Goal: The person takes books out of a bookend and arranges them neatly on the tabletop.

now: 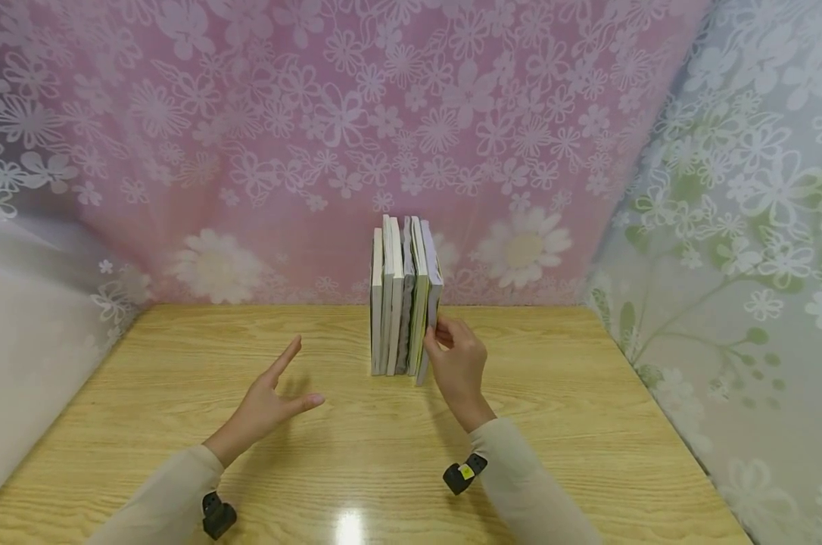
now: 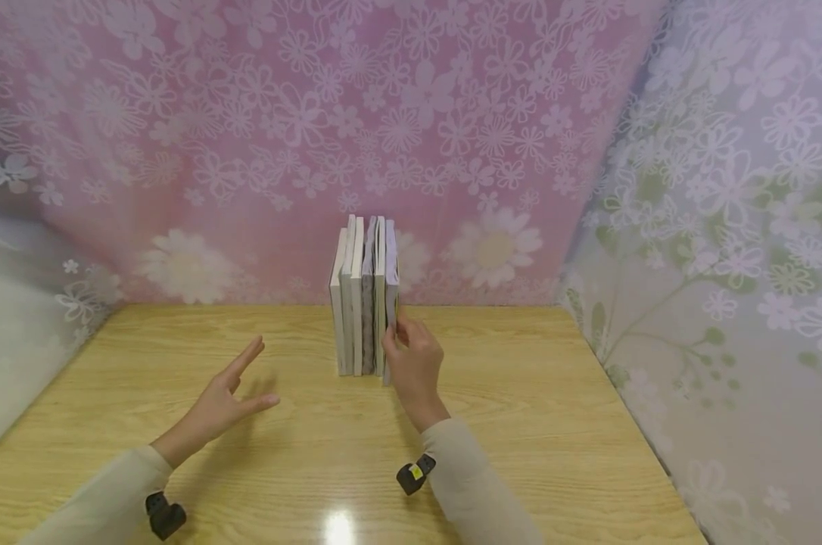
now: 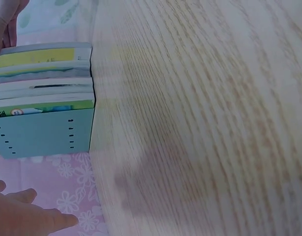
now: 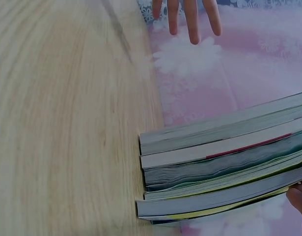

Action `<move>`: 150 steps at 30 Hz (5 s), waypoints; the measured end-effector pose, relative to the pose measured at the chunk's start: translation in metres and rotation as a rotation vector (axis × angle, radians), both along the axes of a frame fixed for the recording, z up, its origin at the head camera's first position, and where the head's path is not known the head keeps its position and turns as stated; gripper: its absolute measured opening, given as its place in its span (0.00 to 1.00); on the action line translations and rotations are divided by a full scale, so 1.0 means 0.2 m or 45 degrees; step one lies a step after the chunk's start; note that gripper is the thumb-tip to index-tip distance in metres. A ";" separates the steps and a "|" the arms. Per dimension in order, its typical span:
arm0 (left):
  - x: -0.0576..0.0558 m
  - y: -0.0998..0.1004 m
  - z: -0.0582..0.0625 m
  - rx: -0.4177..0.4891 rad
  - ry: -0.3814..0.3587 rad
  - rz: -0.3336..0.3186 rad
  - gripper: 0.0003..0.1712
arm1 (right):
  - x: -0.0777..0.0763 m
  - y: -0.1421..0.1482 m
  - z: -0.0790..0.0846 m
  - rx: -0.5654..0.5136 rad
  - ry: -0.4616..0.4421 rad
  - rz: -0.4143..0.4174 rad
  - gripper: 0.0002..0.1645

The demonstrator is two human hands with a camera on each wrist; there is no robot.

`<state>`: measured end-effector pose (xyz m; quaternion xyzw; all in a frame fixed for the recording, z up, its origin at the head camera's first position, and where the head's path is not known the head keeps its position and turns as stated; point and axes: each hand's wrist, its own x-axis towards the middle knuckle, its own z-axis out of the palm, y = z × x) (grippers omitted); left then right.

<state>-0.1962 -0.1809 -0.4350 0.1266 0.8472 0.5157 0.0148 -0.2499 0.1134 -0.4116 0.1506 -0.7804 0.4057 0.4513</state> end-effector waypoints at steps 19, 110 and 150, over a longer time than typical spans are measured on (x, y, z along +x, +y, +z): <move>-0.01 0.06 0.01 0.140 0.054 -0.119 0.55 | 0.06 -0.06 -0.03 -0.115 -0.294 0.092 0.33; -0.04 0.66 0.02 0.561 -0.422 -0.555 0.26 | 0.66 0.62 0.10 -0.646 -1.001 0.953 0.21; 0.04 0.38 0.01 0.620 -0.399 -0.438 0.28 | 0.54 0.56 0.03 -0.525 -1.157 1.006 0.36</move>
